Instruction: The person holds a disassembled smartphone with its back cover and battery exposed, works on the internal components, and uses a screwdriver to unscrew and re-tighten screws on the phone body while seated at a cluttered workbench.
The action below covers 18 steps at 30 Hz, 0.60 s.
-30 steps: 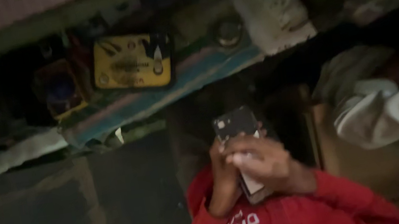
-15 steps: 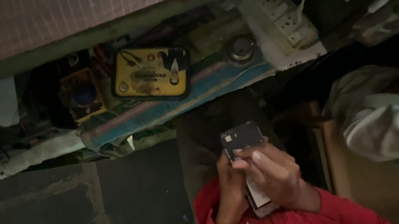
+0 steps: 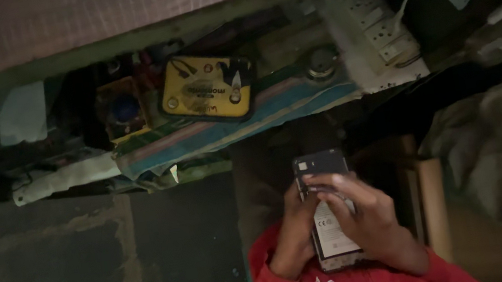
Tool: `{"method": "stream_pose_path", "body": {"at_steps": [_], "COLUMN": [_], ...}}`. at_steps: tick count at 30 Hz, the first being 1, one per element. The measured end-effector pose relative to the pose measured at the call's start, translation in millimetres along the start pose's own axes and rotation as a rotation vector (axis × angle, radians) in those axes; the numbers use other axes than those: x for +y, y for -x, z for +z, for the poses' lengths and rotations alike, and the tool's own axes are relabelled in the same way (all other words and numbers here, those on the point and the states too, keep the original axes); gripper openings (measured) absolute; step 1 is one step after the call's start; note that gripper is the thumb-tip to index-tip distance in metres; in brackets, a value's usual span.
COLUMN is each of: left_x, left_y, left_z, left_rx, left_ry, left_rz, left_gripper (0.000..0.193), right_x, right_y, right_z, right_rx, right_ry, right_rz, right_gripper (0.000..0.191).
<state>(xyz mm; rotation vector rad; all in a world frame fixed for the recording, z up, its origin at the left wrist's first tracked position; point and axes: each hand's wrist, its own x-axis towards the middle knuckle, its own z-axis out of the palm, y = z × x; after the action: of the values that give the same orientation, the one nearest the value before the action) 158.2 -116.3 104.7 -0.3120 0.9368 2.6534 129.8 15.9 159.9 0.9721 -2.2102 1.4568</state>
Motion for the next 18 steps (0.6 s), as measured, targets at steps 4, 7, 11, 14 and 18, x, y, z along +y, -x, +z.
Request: {"method": "stream_pose_path", "body": {"at_steps": [4, 7, 11, 14, 18], "left_x": [5.9, 4.8, 5.4, 7.2, 2.7], "left_y": [1.2, -1.0, 4.2, 4.0, -7.0], "left_z": [6.4, 7.4, 8.5, 11.8, 8.3], "left_rx": [-0.043, 0.011, -0.025, 0.016, 0.083], "left_ry": [0.025, -0.013, -0.033, -0.107, -0.266], "left_rz": [0.075, 0.046, 0.154, 0.172, 0.167], "left_gripper": [0.036, 0.039, 0.042, 0.042, 0.035], "right_x": [2.6, 5.4, 11.5, 18.6, 24.5], "right_y": [-0.1, 3.3, 3.6, -0.2, -1.2], "right_z": [6.7, 9.4, 12.2, 14.5, 6.0], "right_rx": [-0.027, -0.003, 0.077, 0.139, 0.204], "right_ry": [0.133, 0.23, 0.155, 0.155, 0.037], "right_rz": [-0.088, -0.11, -0.051, -0.139, 0.089], "right_gripper": [0.065, 0.066, 0.068, 0.076, 0.081]}}
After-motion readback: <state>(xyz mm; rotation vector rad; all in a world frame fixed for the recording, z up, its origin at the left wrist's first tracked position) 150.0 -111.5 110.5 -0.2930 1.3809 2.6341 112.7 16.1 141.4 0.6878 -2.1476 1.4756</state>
